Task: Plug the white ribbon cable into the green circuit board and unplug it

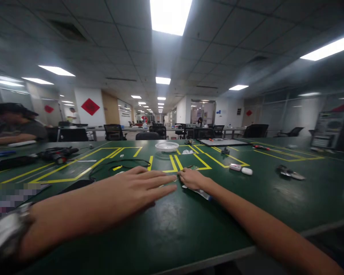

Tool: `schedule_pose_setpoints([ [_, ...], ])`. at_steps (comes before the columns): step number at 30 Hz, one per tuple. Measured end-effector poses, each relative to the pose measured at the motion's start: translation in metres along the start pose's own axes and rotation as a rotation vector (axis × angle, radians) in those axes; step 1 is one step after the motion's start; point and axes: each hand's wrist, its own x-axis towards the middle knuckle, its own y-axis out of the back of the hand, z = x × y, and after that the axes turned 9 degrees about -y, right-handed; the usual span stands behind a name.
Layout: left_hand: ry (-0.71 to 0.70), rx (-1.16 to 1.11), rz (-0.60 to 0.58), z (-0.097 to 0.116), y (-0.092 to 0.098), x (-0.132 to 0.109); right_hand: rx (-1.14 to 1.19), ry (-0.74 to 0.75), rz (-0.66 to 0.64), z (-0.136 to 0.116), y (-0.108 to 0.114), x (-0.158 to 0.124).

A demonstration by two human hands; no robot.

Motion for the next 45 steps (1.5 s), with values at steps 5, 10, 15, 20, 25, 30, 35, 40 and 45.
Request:
schedule_pose_setpoints([
  [5,0.094,-0.002,-0.106,-0.059,0.006,-0.004,0.073,0.086,-0.013,0.006,0.007,0.010],
  [10,0.235,-0.001,-0.175,-0.102,-0.040,-0.021,0.172,0.259,-0.052,-0.002,0.011,0.011],
  [15,0.227,-0.071,-0.155,-0.108,-0.066,-0.010,0.406,0.437,-0.119,-0.018,0.014,0.006],
  [20,0.229,-0.147,-0.066,-0.101,-0.085,0.003,0.503,0.520,-0.106,-0.028,0.016,0.010],
  [25,0.375,-0.187,-0.040,-0.090,-0.108,0.015,0.372,0.216,0.029,0.004,0.025,0.018],
  [30,0.466,-0.170,-0.124,-0.078,-0.121,0.023,0.146,0.090,-0.087,0.022,0.022,0.012],
  [35,0.410,-0.180,-0.106,-0.071,-0.118,0.015,0.178,0.145,-0.058,0.006,0.014,0.010],
  [40,0.352,-0.212,-0.094,-0.069,-0.115,0.008,0.227,0.181,-0.063,-0.004,0.011,0.009],
  [45,0.304,-0.236,-0.069,-0.070,-0.113,0.006,0.206,0.194,-0.022,-0.013,0.011,0.005],
])
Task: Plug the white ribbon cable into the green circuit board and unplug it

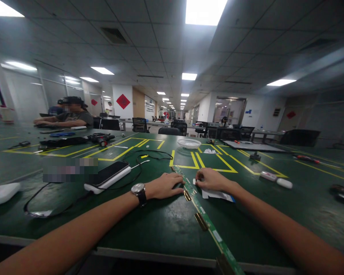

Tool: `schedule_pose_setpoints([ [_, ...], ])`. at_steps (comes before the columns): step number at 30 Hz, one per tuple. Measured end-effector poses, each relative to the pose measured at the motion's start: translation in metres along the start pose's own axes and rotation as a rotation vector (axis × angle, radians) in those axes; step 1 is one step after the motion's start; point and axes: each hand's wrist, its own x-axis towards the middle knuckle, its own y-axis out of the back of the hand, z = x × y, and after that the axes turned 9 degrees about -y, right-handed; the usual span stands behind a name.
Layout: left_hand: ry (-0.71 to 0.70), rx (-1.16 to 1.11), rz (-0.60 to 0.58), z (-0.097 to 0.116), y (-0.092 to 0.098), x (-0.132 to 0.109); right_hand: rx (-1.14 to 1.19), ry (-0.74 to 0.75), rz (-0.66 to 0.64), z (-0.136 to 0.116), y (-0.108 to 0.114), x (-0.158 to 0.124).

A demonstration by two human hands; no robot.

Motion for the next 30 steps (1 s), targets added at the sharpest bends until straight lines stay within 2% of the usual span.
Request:
schedule_pose_setpoints([
  [13,-0.031,-0.036,0.001,-0.002,0.000,-0.002,-0.027,0.060,0.100,-0.009,-0.008,-0.001],
  [22,-0.007,-0.154,-0.045,-0.003,0.005,0.001,0.143,0.207,0.100,0.000,-0.014,0.003],
  [30,-0.041,-0.211,-0.081,-0.012,0.004,0.003,0.210,0.236,0.084,0.002,-0.017,0.008],
])
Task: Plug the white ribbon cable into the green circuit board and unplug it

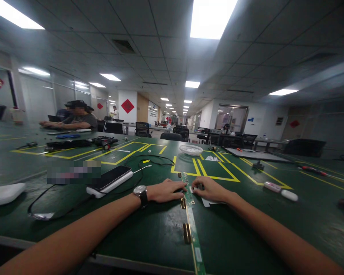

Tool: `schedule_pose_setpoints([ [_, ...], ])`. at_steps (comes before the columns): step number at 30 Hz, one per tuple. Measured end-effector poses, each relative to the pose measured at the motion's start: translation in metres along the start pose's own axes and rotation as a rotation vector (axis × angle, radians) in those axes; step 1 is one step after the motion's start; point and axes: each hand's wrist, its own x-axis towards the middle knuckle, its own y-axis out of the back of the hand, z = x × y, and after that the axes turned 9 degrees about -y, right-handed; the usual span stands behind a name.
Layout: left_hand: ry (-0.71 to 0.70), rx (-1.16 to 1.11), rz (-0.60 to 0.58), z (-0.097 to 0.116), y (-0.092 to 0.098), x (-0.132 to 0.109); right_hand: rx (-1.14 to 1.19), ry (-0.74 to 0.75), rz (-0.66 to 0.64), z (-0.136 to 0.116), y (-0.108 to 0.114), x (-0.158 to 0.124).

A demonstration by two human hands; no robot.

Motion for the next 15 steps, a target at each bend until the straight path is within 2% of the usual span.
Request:
schedule_pose_setpoints([
  [5,-0.005,-0.026,0.043,-0.001,-0.001,-0.001,0.082,0.057,-0.034,0.005,0.010,0.001],
  [9,0.025,-0.050,0.227,-0.001,0.008,-0.003,0.190,0.186,0.028,0.000,0.013,0.003],
  [12,0.065,-0.033,0.357,-0.004,0.014,-0.006,0.165,0.262,-0.105,-0.010,0.009,0.002],
  [15,0.070,0.027,0.357,-0.010,0.012,-0.010,0.050,0.203,-0.162,-0.008,0.007,0.000],
])
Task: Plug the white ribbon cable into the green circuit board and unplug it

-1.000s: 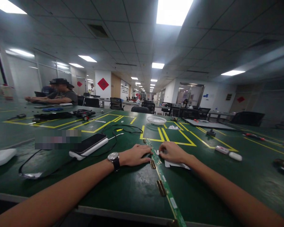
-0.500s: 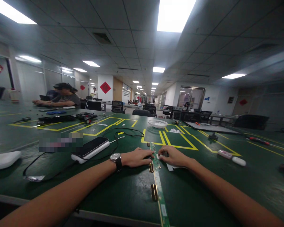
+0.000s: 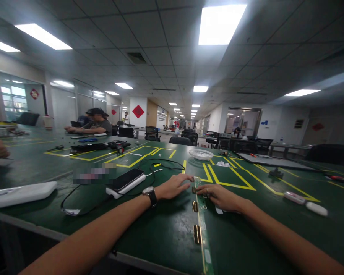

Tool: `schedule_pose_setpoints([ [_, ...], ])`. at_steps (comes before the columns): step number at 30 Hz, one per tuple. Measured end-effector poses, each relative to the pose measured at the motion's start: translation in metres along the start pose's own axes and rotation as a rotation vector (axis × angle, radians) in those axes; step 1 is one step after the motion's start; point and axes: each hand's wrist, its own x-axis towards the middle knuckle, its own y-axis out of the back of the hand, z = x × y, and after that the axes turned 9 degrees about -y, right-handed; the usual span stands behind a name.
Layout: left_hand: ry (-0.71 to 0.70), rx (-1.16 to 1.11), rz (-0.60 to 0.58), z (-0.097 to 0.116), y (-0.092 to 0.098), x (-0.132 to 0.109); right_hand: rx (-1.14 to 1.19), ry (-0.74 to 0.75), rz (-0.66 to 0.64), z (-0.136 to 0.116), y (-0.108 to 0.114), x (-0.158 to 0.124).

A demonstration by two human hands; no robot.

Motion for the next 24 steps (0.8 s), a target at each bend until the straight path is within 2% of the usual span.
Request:
schedule_pose_setpoints([
  [6,0.024,0.109,-0.026,-0.004,-0.009,0.000,-0.405,-0.365,0.048,0.038,0.008,-0.010],
  [10,0.036,0.142,-0.017,0.001,-0.007,0.002,-0.631,-0.602,0.034,0.034,0.013,-0.015],
  [16,0.074,0.191,-0.022,0.003,-0.005,0.000,-0.741,-0.714,0.071,0.008,0.000,-0.010],
  [20,0.024,0.254,-0.062,0.002,-0.009,0.000,-0.746,-0.733,0.116,0.006,-0.009,-0.009],
  [24,-0.026,0.343,-0.115,0.003,-0.013,0.000,-0.712,-0.738,0.087,0.007,-0.008,-0.011],
])
